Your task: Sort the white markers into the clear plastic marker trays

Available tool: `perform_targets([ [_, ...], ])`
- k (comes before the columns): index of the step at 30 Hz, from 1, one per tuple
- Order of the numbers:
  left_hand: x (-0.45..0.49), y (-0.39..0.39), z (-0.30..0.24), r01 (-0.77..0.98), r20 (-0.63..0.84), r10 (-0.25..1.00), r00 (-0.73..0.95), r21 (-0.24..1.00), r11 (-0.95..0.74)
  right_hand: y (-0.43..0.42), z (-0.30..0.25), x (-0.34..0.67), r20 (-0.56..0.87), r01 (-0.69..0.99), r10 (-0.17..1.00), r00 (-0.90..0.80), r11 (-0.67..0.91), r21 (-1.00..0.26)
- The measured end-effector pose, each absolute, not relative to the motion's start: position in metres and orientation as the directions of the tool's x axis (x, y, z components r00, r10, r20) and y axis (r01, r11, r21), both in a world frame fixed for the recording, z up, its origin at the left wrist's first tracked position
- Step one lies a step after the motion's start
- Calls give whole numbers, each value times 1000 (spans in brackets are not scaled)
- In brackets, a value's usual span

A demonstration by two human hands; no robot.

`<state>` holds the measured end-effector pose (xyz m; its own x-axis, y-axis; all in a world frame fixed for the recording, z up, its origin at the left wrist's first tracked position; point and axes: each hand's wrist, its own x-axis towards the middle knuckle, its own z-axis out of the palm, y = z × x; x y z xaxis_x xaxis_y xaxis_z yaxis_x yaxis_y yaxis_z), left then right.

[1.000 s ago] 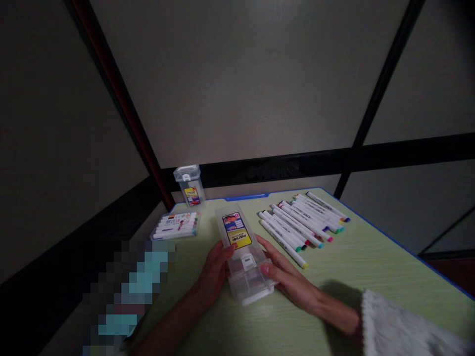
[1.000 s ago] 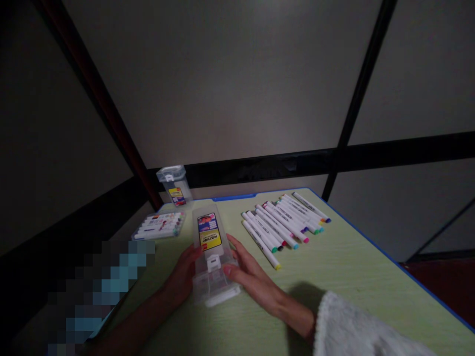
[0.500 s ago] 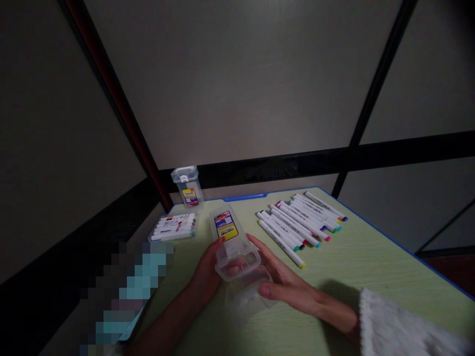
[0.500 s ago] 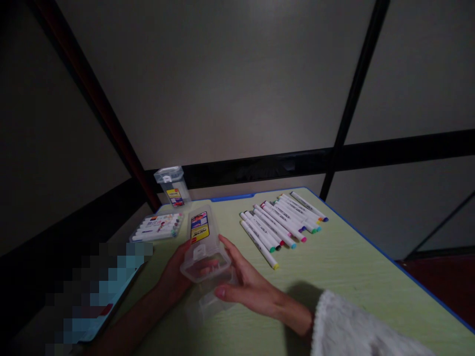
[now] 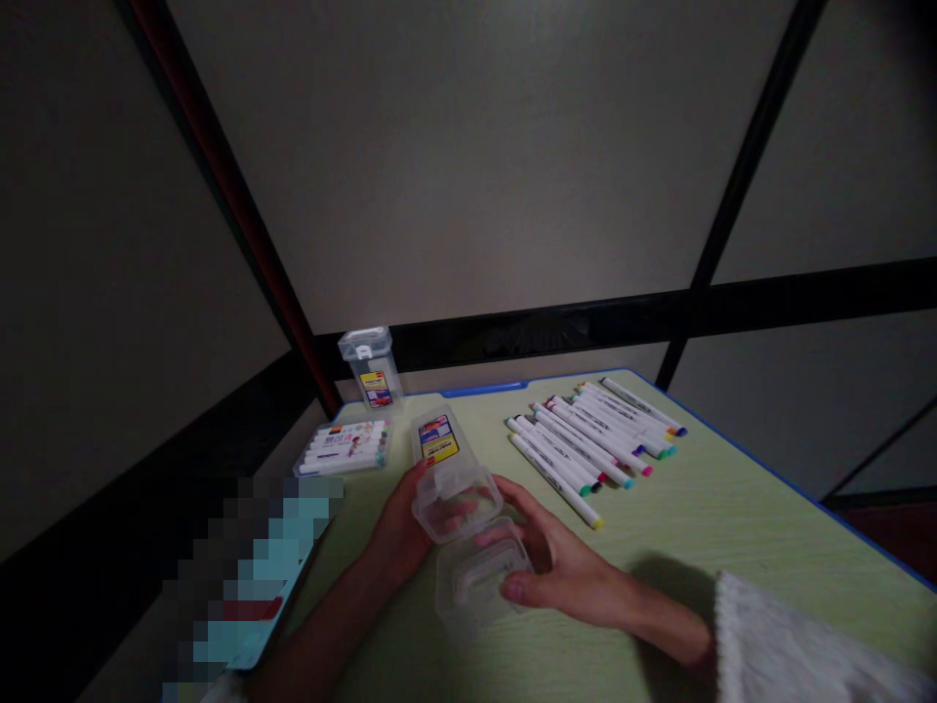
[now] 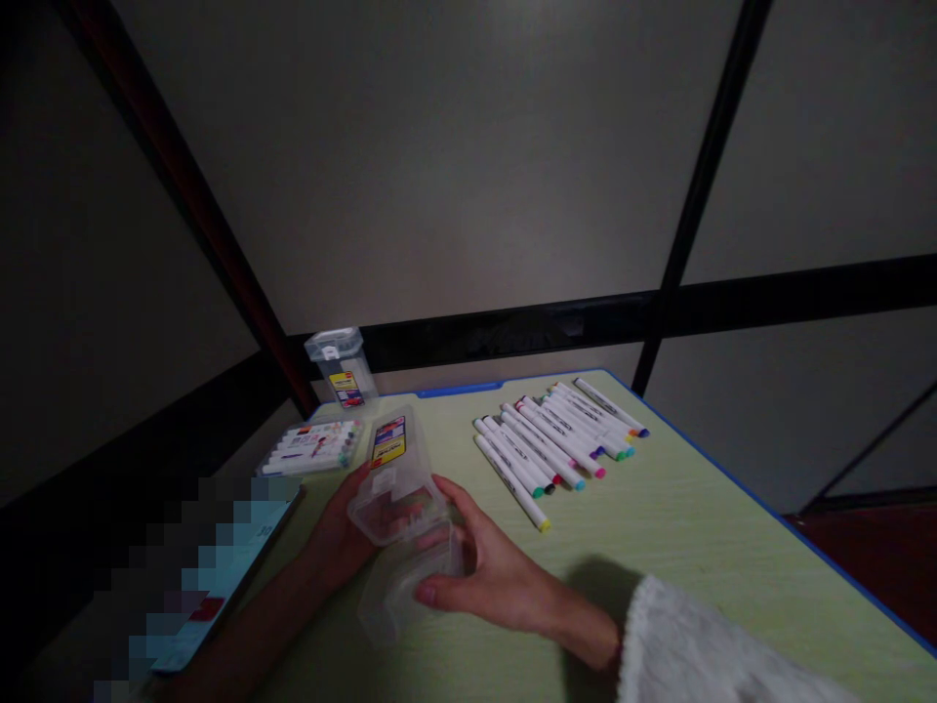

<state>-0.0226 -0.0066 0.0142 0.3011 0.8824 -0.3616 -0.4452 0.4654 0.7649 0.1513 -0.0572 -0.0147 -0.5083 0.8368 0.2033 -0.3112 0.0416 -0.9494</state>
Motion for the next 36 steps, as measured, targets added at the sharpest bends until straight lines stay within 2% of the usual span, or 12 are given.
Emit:
perform_targets([
  [24,-24,-3,12,-451,-371,860,351,738,503,-60,-8,152,267,-278,833,-484,143,-950],
  [32,-21,-4,19,-437,-399,856,329,739,513,-57,-11,152,259,-286,841,-476,130,-949],
  [36,-23,-3,17,-433,-359,855,374,748,503,-58,-12,152,243,-314,838,-489,90,-945],
])
